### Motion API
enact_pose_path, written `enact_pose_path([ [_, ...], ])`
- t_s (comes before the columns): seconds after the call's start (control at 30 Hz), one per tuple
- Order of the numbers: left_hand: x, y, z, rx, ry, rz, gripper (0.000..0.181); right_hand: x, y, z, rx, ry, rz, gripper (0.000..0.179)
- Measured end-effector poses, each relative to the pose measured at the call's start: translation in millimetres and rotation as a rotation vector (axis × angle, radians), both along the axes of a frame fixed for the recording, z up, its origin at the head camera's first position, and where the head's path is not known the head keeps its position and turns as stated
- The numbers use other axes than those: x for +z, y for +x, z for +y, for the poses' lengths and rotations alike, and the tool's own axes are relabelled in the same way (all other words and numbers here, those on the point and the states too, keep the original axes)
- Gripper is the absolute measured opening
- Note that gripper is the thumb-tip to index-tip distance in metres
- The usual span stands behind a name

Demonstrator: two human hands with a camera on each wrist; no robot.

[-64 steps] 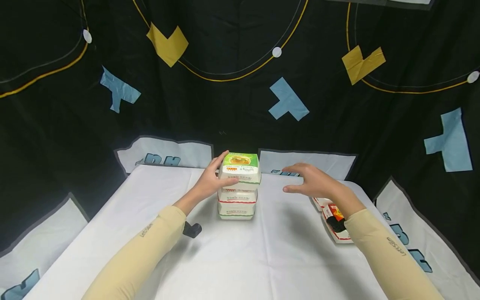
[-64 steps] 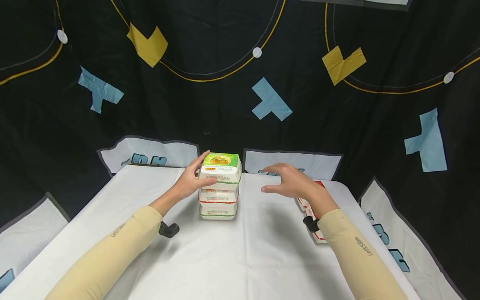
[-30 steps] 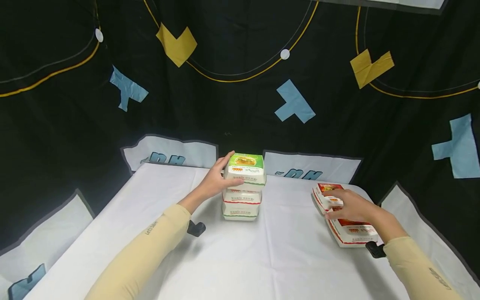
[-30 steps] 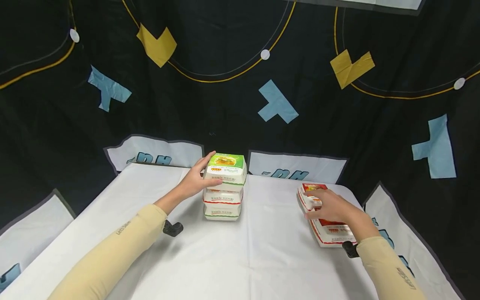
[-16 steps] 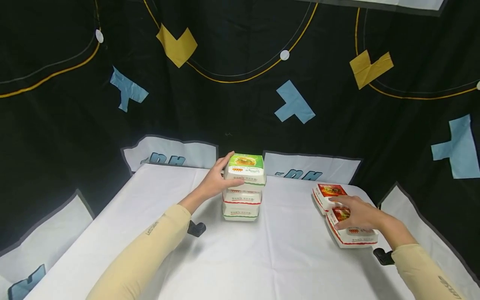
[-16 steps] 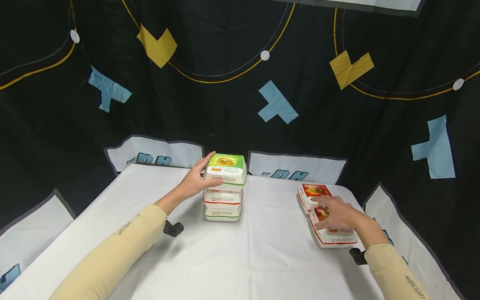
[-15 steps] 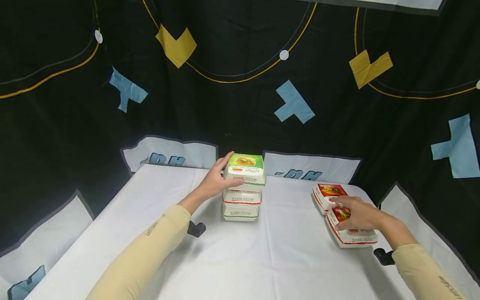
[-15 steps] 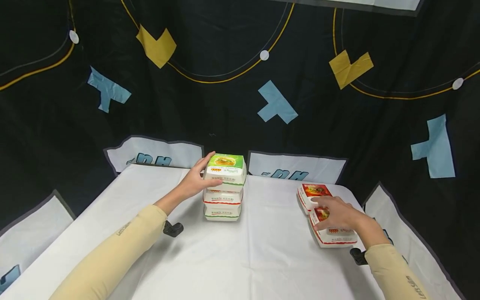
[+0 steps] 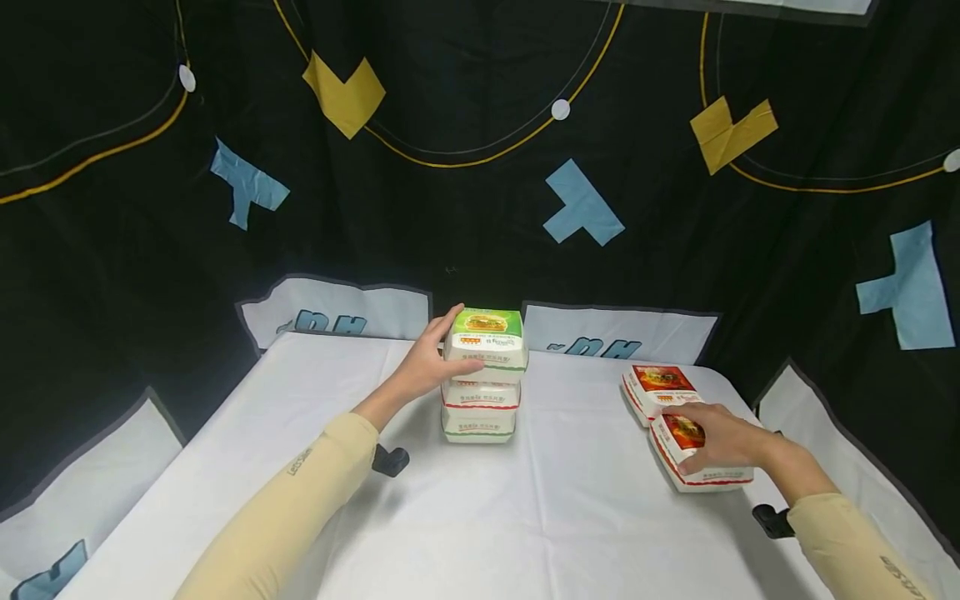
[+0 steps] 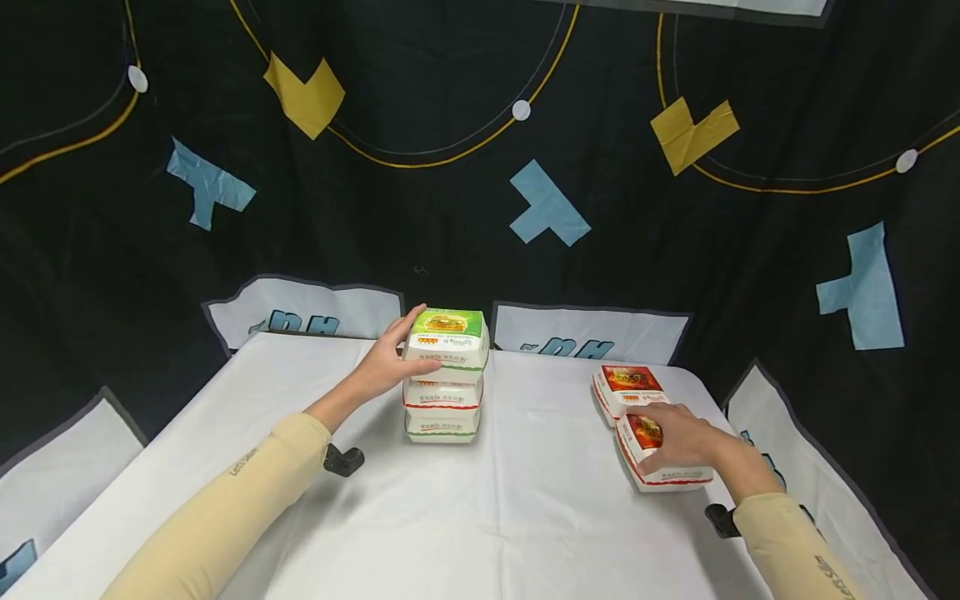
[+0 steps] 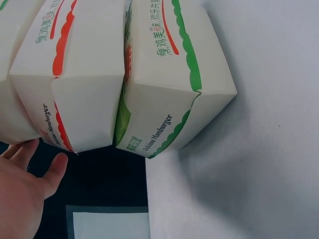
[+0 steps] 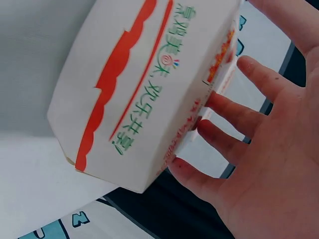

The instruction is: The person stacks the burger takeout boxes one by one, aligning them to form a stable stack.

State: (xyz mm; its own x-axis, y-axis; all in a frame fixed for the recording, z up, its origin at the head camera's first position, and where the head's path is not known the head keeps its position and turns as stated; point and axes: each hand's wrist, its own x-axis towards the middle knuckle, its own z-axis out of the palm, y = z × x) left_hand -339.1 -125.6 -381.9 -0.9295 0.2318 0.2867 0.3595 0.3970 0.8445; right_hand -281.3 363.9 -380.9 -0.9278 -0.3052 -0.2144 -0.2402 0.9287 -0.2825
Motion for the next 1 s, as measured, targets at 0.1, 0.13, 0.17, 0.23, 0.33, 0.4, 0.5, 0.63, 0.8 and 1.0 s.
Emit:
enact_pose_path([
  [0.1,-2.1,-0.5,0.2,0.005,-0.002,-0.001,0.107,-2.2,0.6,1.3,-0.019,0.007,-0.013,0.101],
  [0.13,-2.2,-0.5,0.4,0.005,-0.001,0.0,0.107,-2.5,0.7,1.5,-0.017,0.01,-0.014,0.102],
  [0.17,-2.2,-0.5,0.4,0.004,-0.001,0.003,0.107,-2.7,0.8,1.6,-0.021,0.013,-0.015,0.103],
  [0.23,-1.8,-0.4,0.6,0.004,-0.001,0.007,0.107,-2.4,1.3,1.2,-0.03,0.024,-0.017,0.104],
  [0.33,-1.0,-0.6,1.0,-0.001,-0.004,0.011,0.106,-2.5,1.2,1.2,-0.022,0.04,-0.018,0.106],
  [0.4,-0.5,-0.8,1.1,-0.004,-0.002,0.011,0.105,-2.5,1.3,1.2,-0.021,0.05,-0.018,0.108],
  [0.5,0.0,-0.8,1.0,-0.009,0.001,0.013,0.104,-3.2,1.3,2.0,-0.009,0.07,-0.014,0.11],
  [0.63,-0.4,-0.7,0.4,-0.007,0.007,0.012,0.104,-4.1,3.3,2.4,0.015,0.099,-0.013,0.112],
  [0.8,-1.3,-0.7,-0.3,-0.006,0.009,0.006,0.103,-5.6,6.6,1.2,0.023,0.125,-0.003,0.114],
  [1.0,-1.8,-0.9,-0.5,-0.008,0.013,0.007,0.104,-8.0,8.8,-1.0,0.008,0.12,0.013,0.114],
])
